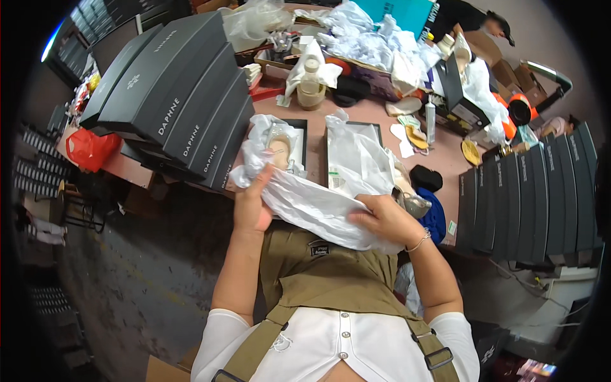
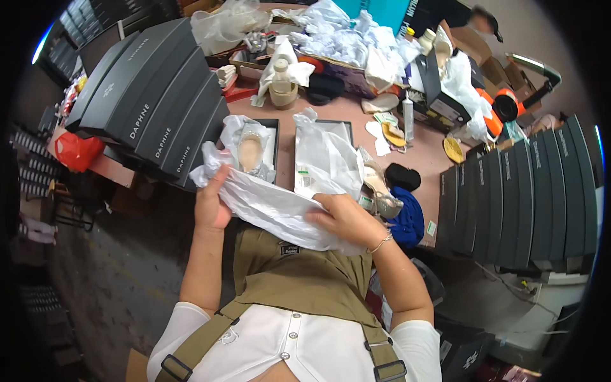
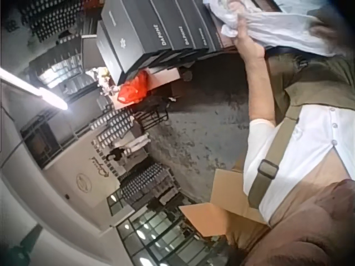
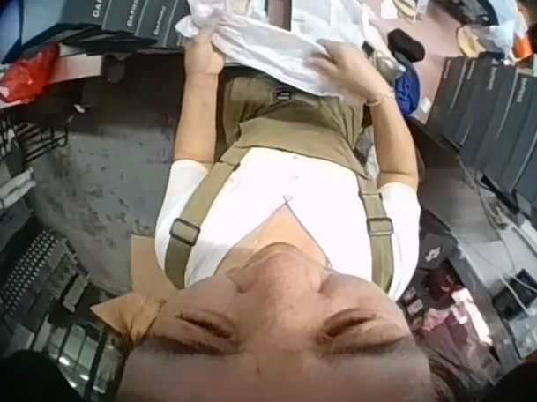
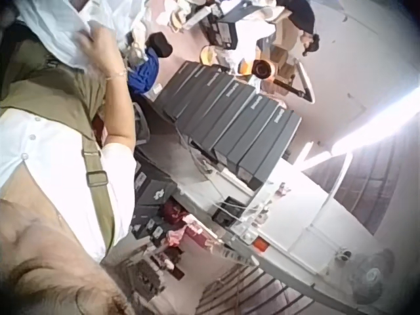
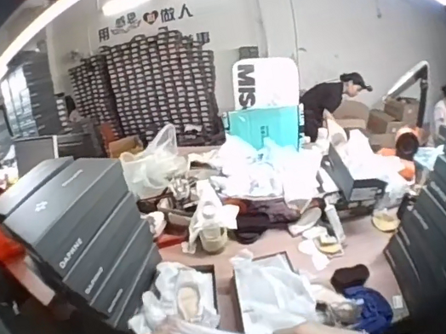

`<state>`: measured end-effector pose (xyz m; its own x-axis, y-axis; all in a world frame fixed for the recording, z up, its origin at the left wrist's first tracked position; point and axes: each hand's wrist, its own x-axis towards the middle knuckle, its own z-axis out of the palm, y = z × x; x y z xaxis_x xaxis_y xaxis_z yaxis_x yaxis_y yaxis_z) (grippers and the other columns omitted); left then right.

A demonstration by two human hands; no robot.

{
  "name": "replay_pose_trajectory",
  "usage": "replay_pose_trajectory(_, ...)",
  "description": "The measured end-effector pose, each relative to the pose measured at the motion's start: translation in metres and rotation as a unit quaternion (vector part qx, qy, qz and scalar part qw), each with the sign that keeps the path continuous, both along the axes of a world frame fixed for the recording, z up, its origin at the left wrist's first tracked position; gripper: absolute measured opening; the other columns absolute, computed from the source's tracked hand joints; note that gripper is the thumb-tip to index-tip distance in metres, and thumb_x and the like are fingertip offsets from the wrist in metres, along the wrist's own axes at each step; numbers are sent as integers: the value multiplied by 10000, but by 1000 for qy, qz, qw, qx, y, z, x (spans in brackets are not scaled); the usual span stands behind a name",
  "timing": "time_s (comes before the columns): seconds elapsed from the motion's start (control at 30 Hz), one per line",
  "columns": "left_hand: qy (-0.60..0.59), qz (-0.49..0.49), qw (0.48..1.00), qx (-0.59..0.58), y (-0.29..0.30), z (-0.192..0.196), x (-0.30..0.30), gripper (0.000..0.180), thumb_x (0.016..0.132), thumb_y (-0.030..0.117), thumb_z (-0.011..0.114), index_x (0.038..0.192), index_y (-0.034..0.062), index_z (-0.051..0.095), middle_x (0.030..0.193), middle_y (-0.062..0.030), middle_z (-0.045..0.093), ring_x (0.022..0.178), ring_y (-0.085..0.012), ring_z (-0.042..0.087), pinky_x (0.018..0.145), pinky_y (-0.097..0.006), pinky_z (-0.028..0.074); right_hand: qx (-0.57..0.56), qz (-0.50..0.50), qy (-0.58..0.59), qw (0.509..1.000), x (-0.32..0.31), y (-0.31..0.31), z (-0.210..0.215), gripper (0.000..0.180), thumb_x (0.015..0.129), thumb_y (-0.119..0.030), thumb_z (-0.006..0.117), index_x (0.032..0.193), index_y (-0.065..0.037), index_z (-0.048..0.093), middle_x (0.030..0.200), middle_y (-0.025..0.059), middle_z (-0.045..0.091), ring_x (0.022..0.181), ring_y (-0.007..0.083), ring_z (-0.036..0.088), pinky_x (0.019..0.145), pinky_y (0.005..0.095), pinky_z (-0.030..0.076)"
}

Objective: Packing high-heeled shoes into boxes using tissue paper and a brush for cleaning.

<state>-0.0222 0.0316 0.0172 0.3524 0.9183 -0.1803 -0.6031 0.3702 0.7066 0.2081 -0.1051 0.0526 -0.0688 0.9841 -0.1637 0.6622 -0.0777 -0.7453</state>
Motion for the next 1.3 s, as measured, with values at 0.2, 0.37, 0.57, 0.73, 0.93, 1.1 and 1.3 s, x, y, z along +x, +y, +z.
replay_pose_trajectory(0.2,91,127,983,96,17,2,-21,456,839,5,696,1261,21,524,1080,-47,596,958,-111,575,869,-262,461,-3,-53,-33,998,19,-74,-32,243,787,-150,687,908,22,566,798,184,627,711,338,603,650,369,470)
replay_pose_trajectory(0.37,239,164,932,219,17,-24,-13,450,825,15,719,1234,9,530,1040,-45,592,931,-109,576,836,-252,470,-24,-264,483,835,22,-123,-27,192,752,-39,712,799,-73,529,807,-27,564,728,42,506,629,200,392)
replay_pose_trajectory(0.57,197,111,963,144,32,-29,-3,450,833,55,725,1236,30,526,1026,-35,574,893,-102,563,805,-261,474,-120,-269,254,921,31,-139,-21,170,769,-84,706,822,-69,546,750,-55,530,688,29,488,605,194,385)
replay_pose_trajectory(0.73,95,64,992,60,39,-29,-7,540,842,57,701,1327,57,464,1106,-43,556,972,-140,571,866,-297,480,67,-412,415,808,66,-151,-32,126,824,2,620,891,-64,536,792,-37,575,670,56,544,599,206,447)
replay_pose_trajectory(0.93,43,-62,996,54,27,-26,-30,647,814,-26,666,1392,67,392,1169,-59,541,1071,-166,558,955,-328,463,-17,-370,214,904,78,-164,-37,206,868,-90,648,1036,-43,539,876,25,613,725,142,597,658,284,489)
replay_pose_trajectory(1.1,87,-3,990,114,7,-28,-10,599,812,-70,669,1349,33,424,1110,-68,581,987,-141,588,917,-285,480,126,-203,-145,960,48,-116,8,673,754,-272,766,1308,-5,491,1324,211,492,1242,379,447,1048,427,347)
replay_pose_trajectory(1.3,111,-15,976,186,-8,-17,4,549,809,7,730,1297,2,478,1072,-49,600,957,-112,581,879,-254,469,125,-38,34,991,-11,7,-33,454,801,-301,746,1107,-7,583,958,151,620,842,279,572,780,340,460)
